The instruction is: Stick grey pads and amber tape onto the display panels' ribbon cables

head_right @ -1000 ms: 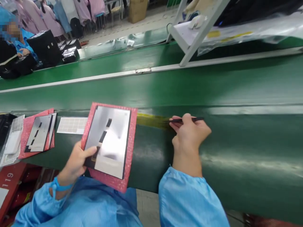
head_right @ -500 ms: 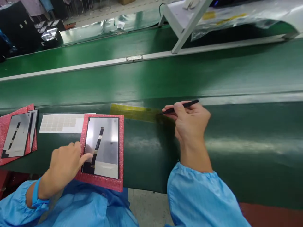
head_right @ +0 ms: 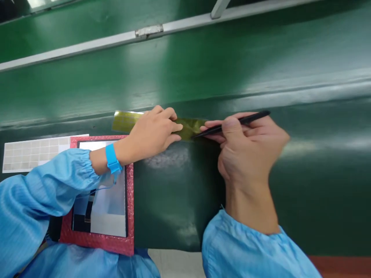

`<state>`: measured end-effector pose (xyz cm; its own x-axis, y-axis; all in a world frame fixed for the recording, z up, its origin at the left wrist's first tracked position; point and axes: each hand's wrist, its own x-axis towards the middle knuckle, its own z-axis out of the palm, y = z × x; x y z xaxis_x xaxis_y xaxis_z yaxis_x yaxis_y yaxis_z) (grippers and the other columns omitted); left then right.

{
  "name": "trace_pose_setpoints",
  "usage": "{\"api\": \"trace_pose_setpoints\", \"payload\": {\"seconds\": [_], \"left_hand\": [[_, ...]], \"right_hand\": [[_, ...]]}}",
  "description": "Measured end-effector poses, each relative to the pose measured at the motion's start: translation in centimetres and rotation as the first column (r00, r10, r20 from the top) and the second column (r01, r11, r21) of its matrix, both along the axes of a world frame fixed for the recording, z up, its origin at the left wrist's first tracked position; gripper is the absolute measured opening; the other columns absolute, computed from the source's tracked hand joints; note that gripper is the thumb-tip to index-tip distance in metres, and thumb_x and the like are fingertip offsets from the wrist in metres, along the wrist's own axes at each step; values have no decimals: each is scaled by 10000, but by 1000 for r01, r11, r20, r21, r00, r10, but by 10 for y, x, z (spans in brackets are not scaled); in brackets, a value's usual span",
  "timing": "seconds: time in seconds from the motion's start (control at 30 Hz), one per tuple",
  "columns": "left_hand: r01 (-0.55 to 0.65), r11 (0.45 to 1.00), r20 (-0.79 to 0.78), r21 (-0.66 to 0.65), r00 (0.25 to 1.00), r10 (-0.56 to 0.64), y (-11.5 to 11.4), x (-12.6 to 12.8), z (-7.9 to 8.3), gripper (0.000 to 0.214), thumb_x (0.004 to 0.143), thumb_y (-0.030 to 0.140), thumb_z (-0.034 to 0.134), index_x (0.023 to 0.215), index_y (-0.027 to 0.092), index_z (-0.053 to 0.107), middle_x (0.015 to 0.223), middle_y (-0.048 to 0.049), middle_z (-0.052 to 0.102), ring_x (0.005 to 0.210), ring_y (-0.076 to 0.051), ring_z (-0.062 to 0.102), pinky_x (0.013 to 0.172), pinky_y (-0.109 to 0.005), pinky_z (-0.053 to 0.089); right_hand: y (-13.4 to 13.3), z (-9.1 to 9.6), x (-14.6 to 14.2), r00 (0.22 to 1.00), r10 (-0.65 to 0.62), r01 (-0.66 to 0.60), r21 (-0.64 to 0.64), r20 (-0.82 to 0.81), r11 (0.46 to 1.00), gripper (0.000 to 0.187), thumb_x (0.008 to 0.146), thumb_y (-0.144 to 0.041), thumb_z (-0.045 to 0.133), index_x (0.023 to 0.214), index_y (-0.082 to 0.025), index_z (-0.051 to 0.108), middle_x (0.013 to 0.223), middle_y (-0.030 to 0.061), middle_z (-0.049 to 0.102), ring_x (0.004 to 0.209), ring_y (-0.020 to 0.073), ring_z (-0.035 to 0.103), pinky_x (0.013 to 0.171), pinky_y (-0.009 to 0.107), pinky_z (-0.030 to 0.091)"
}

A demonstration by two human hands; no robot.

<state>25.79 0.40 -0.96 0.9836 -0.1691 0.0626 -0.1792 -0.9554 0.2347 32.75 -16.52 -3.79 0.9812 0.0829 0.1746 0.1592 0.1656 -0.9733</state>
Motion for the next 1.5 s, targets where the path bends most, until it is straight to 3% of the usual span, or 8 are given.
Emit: {"api": "trace_pose_setpoints", "payload": {"seconds": [0.2, 0.4, 0.7, 1.0, 1.2, 1.5], "left_hand": [[-13, 1000, 1, -19, 1000, 13, 0, -4, 6, 223, 1025, 340, 603, 1153, 245, 759, 1277, -88, 616, 1163, -292, 536, 882, -414, 458], [9, 1000, 5, 11, 1000, -9, 1, 0, 7, 308, 1015, 321, 607, 1308, 307, 701, 1277, -115, 570, 1162, -326, 542, 871, -447, 471], [-6, 1000, -22, -10, 1000, 6, -2, 2, 11, 243, 984, 314, 652, 1202, 275, 751, 1246, -121, 569, 1204, -363, 544, 891, -478, 482], [-10, 999, -28, -33, 1000, 9, -2, 3, 11, 202, 974, 304, 665, 1147, 264, 760, 1241, -115, 569, 1203, -361, 545, 891, -475, 485], [-6, 1000, -34, -2, 999, 6, -3, 4, 13, 219, 972, 288, 659, 1168, 272, 755, 1250, -113, 572, 1202, -356, 547, 885, -469, 489], [3, 1000, -31, 0, 1000, -3, -2, 4, 12, 207, 970, 275, 658, 1152, 268, 756, 1254, -115, 562, 1195, -351, 547, 878, -465, 476]], "right_hand": [[3, 6, -3, 999, -27, 30, -69, 37, 997, 216, 753, -283, 714, 800, -123, 576, 751, 117, 662, 623, 209, 668, 544, 247, 579], [1, 5, -1, 998, -37, 40, -73, 49, 997, 150, 800, -233, 675, 825, -122, 577, 754, 107, 661, 651, 213, 679, 538, 237, 571], [0, 6, -1, 998, 4, 1, -86, 60, 996, 57, 832, -143, 624, 800, -118, 584, 716, 81, 637, 646, 192, 672, 570, 246, 595], [3, 11, -4, 999, -15, 19, -107, 36, 994, 76, 829, -176, 646, 806, -129, 591, 752, 77, 663, 650, 169, 675, 566, 211, 591], [-1, 8, -2, 998, -10, 17, -112, 57, 994, 191, 813, -283, 714, 798, -137, 591, 761, 68, 663, 676, 171, 680, 564, 211, 584], [-3, 6, 0, 1000, 20, -20, -102, 7, 995, 177, 863, -241, 700, 815, -145, 559, 720, 36, 619, 667, 141, 665, 596, 206, 589]]}}
